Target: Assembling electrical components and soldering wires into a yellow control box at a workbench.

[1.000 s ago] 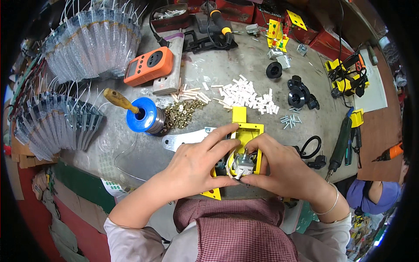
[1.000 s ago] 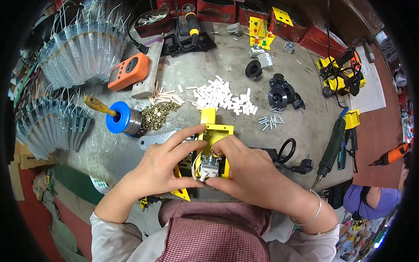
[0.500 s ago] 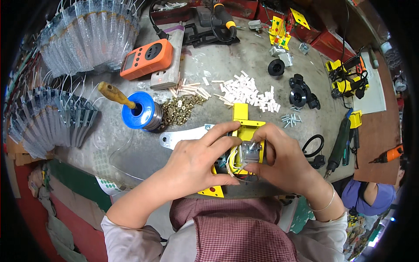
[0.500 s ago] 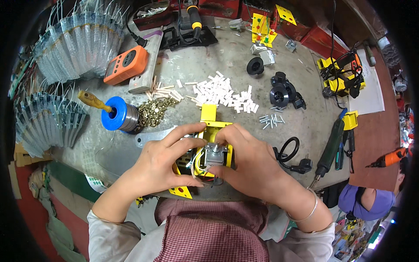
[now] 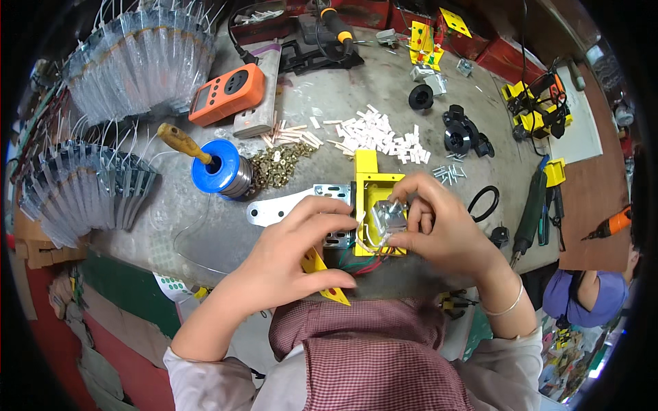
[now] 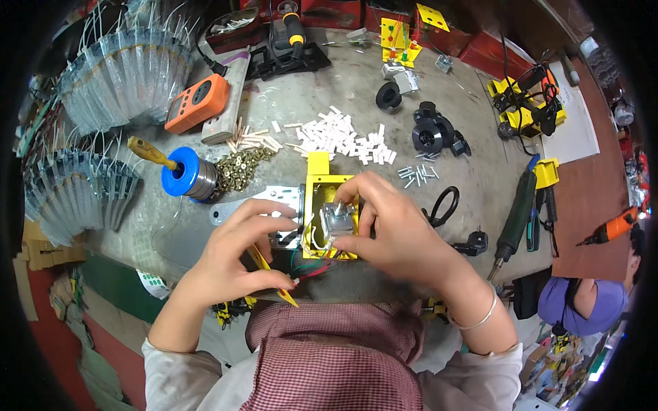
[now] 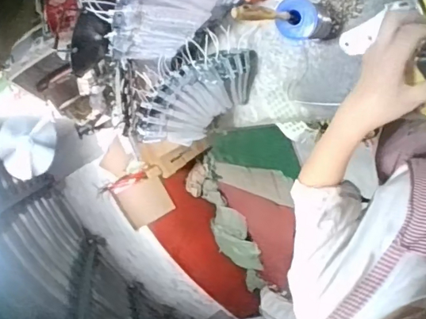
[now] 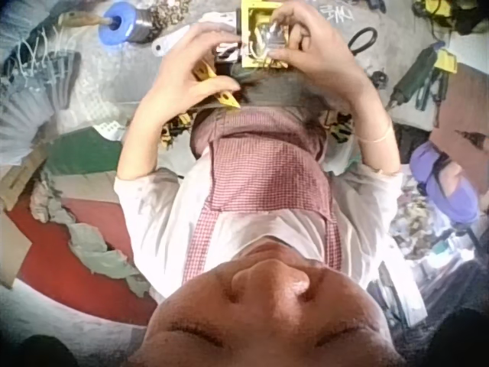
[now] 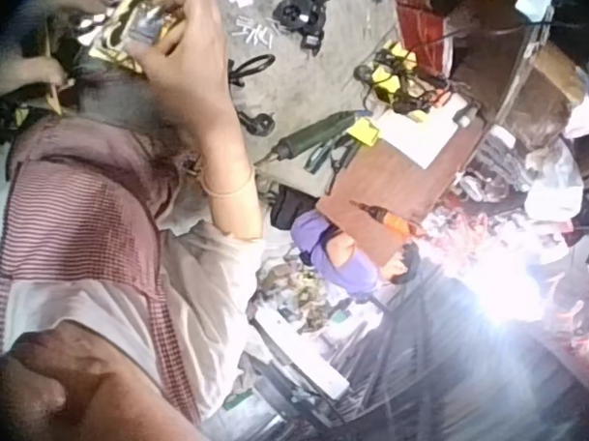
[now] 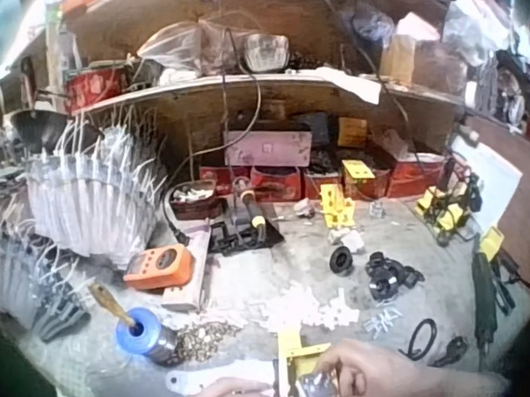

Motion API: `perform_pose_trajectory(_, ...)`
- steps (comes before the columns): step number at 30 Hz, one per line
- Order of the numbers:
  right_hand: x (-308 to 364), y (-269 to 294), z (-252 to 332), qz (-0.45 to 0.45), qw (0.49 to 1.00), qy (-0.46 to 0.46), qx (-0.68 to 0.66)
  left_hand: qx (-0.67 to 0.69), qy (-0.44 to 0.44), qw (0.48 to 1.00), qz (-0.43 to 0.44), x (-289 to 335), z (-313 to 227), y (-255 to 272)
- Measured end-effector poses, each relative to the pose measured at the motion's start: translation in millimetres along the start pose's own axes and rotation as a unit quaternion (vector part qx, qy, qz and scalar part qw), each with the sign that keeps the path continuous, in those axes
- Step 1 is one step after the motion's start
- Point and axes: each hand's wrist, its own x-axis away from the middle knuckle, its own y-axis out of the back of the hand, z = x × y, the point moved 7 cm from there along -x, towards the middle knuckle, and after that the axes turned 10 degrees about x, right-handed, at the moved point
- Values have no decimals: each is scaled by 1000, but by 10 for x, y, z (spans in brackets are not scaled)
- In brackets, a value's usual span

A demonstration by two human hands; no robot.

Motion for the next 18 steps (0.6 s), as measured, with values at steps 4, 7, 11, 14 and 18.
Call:
perform_pose_trajectory(4, 25, 4, 26, 16, 999, 5, -35, 69, 54, 996, -19, 236, 80, 95)
perform_pose_trajectory(7, 37, 10, -29, 20, 999, 13, -48, -38, 11, 999, 12, 304, -53, 203)
perform_pose_trajectory(11, 31, 1, -37, -9, 997, 66, -37, -64, 107, 990, -71, 431, 45, 324)
perform_pose_trajectory(14, 45, -3, -13, -25, 998, 59, -28, -45, 30, 999, 8, 386, -26, 270)
perform_pose_trajectory(18, 118, 8, 39, -56, 992, 109, 22, 201, 9, 977, 69, 229, -193, 161)
